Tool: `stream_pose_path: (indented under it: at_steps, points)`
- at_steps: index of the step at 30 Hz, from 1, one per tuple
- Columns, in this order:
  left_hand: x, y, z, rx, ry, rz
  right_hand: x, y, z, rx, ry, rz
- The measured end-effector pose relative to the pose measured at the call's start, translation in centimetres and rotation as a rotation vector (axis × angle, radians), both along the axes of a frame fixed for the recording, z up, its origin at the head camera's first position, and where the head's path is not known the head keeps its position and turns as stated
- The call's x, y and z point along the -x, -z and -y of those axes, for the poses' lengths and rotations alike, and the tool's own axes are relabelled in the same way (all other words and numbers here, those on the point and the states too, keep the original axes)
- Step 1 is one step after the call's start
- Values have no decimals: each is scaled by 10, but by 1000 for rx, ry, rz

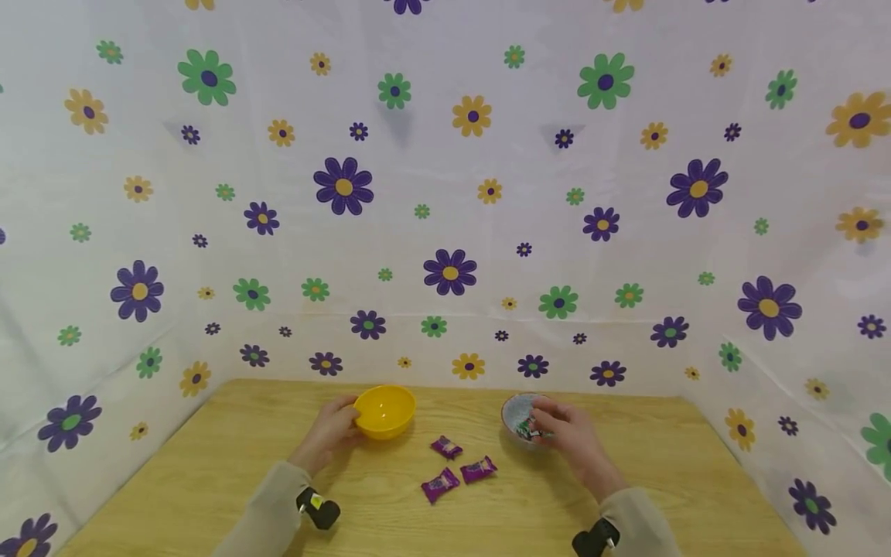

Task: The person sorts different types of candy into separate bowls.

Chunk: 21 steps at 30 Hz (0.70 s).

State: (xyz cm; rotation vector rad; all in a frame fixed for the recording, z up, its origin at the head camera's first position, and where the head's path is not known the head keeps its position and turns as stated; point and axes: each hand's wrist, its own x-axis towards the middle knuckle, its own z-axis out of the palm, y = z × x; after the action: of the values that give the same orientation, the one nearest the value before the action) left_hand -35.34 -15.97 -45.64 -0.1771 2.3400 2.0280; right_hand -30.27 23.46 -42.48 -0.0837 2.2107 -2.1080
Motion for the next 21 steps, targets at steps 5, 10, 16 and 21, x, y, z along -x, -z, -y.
stream_pose_path:
  at_steps: [5, 10, 16, 21]
  points:
    - [1, 2, 0, -20, 0, -2, 3, 7, 10, 22, -174, -8]
    - [3, 3, 1, -27, -4, -8, 4, 12, 21, -25, -318, -10]
    - [3, 4, 1, -30, -3, -13, 2, 18, 35, -143, -416, 23]
    - [3, 6, 2, -41, 18, -14, -5, 23, 49, -247, -411, 84]
